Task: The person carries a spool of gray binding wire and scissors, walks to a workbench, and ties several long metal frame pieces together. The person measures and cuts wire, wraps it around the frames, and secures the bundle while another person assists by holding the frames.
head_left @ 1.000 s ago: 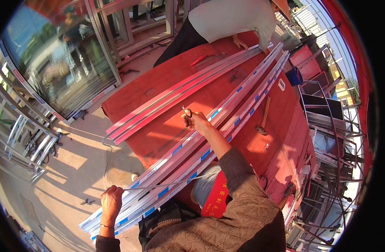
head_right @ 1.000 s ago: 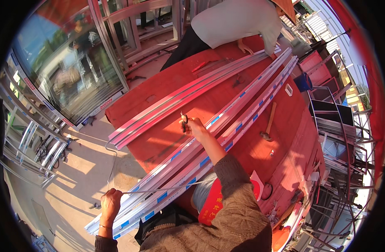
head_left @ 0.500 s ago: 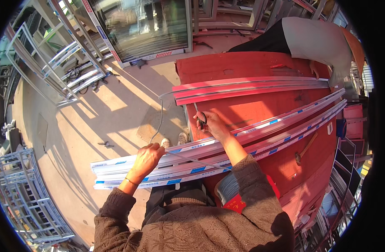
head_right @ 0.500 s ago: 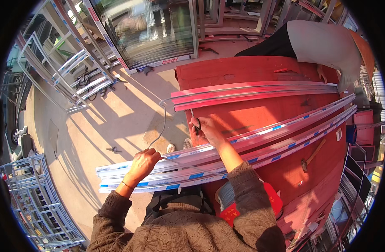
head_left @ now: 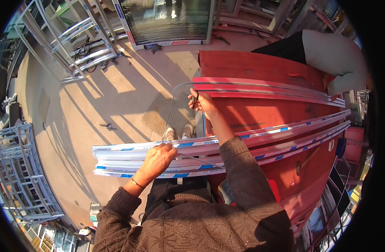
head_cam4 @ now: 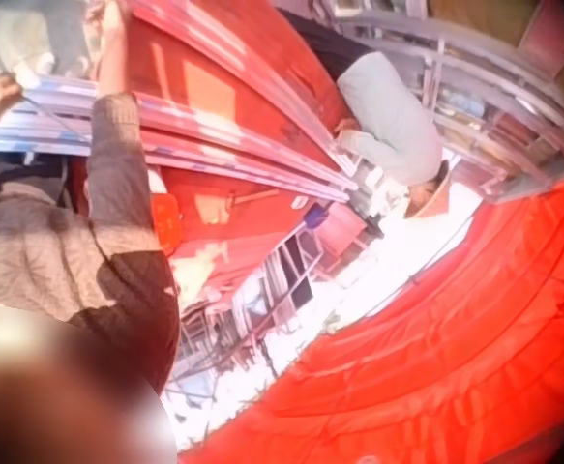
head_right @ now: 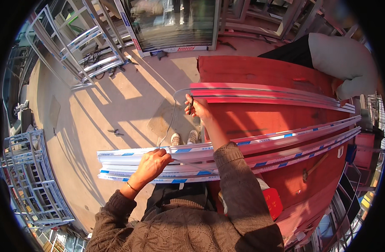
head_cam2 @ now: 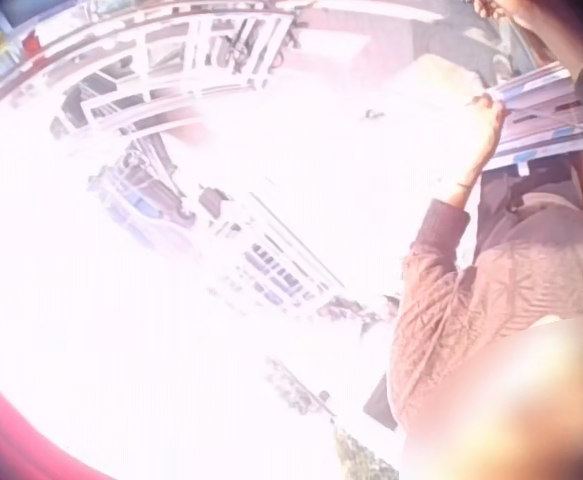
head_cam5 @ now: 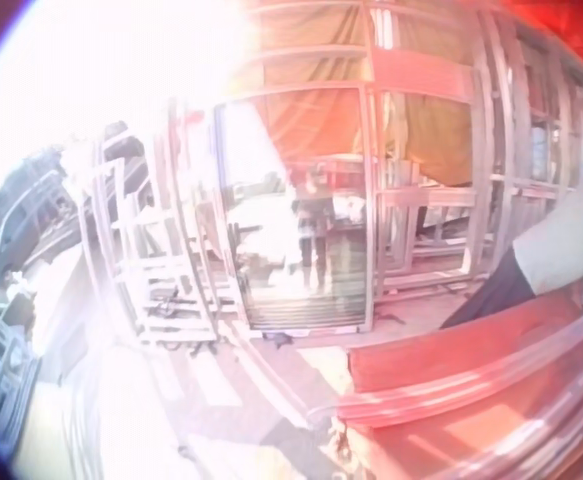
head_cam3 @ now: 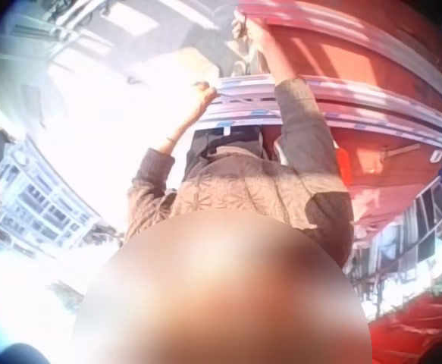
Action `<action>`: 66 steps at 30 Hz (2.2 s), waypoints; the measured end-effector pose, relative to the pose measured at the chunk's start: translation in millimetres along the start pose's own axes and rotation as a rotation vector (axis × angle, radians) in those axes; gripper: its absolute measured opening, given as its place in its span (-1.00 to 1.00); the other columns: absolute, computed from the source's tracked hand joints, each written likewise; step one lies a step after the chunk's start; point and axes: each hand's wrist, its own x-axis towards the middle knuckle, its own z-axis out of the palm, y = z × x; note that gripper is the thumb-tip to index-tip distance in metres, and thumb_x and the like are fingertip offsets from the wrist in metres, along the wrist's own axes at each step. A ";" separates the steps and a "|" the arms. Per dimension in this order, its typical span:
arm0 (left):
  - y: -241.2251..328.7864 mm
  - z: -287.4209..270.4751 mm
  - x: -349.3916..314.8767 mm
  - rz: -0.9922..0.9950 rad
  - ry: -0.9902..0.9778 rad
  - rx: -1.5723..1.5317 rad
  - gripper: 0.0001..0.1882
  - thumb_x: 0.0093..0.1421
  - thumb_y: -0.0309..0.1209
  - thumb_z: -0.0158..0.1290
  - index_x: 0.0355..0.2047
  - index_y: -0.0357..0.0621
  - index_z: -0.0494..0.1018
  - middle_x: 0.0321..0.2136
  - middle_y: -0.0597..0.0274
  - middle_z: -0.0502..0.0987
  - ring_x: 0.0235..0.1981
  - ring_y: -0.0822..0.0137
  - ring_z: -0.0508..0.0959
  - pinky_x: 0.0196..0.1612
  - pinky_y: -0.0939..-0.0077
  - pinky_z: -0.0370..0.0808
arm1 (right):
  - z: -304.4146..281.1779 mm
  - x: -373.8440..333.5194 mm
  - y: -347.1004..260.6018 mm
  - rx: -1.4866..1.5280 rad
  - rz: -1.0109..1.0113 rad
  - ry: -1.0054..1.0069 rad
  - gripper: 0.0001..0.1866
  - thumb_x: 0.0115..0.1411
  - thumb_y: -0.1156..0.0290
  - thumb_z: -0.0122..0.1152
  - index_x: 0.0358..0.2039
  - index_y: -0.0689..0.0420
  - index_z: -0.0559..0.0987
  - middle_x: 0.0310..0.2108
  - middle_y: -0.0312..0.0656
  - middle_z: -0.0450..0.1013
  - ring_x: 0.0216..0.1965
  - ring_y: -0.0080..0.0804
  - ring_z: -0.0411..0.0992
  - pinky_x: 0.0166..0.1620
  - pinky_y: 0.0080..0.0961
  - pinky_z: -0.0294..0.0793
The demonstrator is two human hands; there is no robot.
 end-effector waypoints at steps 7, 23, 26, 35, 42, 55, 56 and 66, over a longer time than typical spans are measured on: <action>-1.0 2.4 -13.3 -0.014 -0.017 -0.009 -0.77 0.25 -0.30 0.19 -0.45 -0.12 0.42 -0.52 0.17 0.44 -0.41 0.11 0.56 -0.35 0.22 0.49 | 3.7 23.7 -3.2 -0.008 -0.024 0.119 -0.34 0.18 -0.31 0.32 -0.28 0.15 0.55 -0.53 -0.25 0.54 -0.59 -0.59 0.52 -0.62 -0.73 0.26; 30.7 -11.6 -46.5 -0.034 -0.052 -0.014 -0.79 0.25 -0.31 0.20 -0.40 -0.13 0.44 -0.47 0.14 0.44 -0.36 0.06 0.55 -0.32 0.17 0.47 | 45.4 -83.6 -8.5 0.137 -0.124 -0.029 -0.43 0.29 -0.15 0.29 -0.22 0.22 0.61 -0.56 -0.28 0.52 -0.56 -0.65 0.48 -0.55 -0.71 0.29; 35.4 -19.4 -58.6 -0.050 -0.121 -0.067 -0.85 0.22 -0.35 0.21 -0.38 -0.13 0.50 -0.42 0.12 0.48 -0.33 0.00 0.56 -0.31 0.13 0.48 | 61.0 -163.3 5.2 0.168 -0.300 -0.028 -0.64 0.27 0.10 0.40 -0.22 0.18 0.66 -0.53 -0.33 0.53 -0.53 -0.64 0.49 -0.46 -0.73 0.37; 26.1 -82.5 -97.0 -0.034 0.014 -0.120 -0.89 0.07 -0.44 0.35 -0.41 -0.17 0.65 -0.32 0.21 0.65 -0.30 0.16 0.58 -0.16 0.29 0.53 | 96.9 -385.8 113.0 0.080 -0.373 0.180 -0.59 0.29 0.38 0.39 0.10 0.24 0.57 -0.36 -0.32 0.58 -0.31 -0.60 0.55 -0.20 -0.60 0.54; 80.1 -134.8 -115.2 -0.157 -0.246 -0.670 -0.83 0.31 -0.40 0.20 -0.35 -0.28 0.61 -0.65 0.40 0.48 -0.58 0.60 0.41 -0.41 0.61 0.33 | 132.3 -468.1 144.9 0.334 -0.422 0.136 -0.51 0.39 0.25 0.26 0.22 0.24 0.46 -0.05 -0.07 0.59 -0.15 -0.43 0.58 -0.20 -0.56 0.57; 209.8 -36.2 -165.1 0.341 -0.756 -0.296 -0.79 0.34 -0.27 0.11 -0.26 -0.13 0.62 -0.48 -0.12 0.59 -0.40 -0.18 0.58 -0.35 0.11 0.50 | 104.7 -528.8 202.1 0.655 -0.316 0.157 -0.49 0.39 0.05 0.22 0.17 0.14 0.50 -0.01 -0.14 0.60 -0.15 -0.48 0.58 -0.21 -0.63 0.55; 216.5 -25.9 -167.7 0.360 -0.767 -0.275 -0.78 0.34 -0.26 0.11 -0.27 -0.13 0.62 -0.48 -0.13 0.59 -0.39 -0.18 0.58 -0.34 0.08 0.50 | 98.4 -532.4 219.5 0.569 -0.284 0.172 -0.54 0.40 0.09 0.22 0.15 0.14 0.52 -0.05 -0.15 0.61 -0.18 -0.50 0.58 -0.23 -0.63 0.54; 307.2 43.0 -169.6 0.514 -0.843 -0.135 -0.76 0.35 -0.20 0.06 -0.28 -0.06 0.61 -0.55 -0.06 0.58 -0.44 -0.15 0.60 -0.34 -0.01 0.52 | 54.2 -625.0 267.9 0.353 -0.642 0.436 -0.65 0.32 0.56 0.26 0.11 0.22 0.54 -0.12 -0.25 0.58 -0.18 -0.73 0.49 -0.16 -0.72 0.47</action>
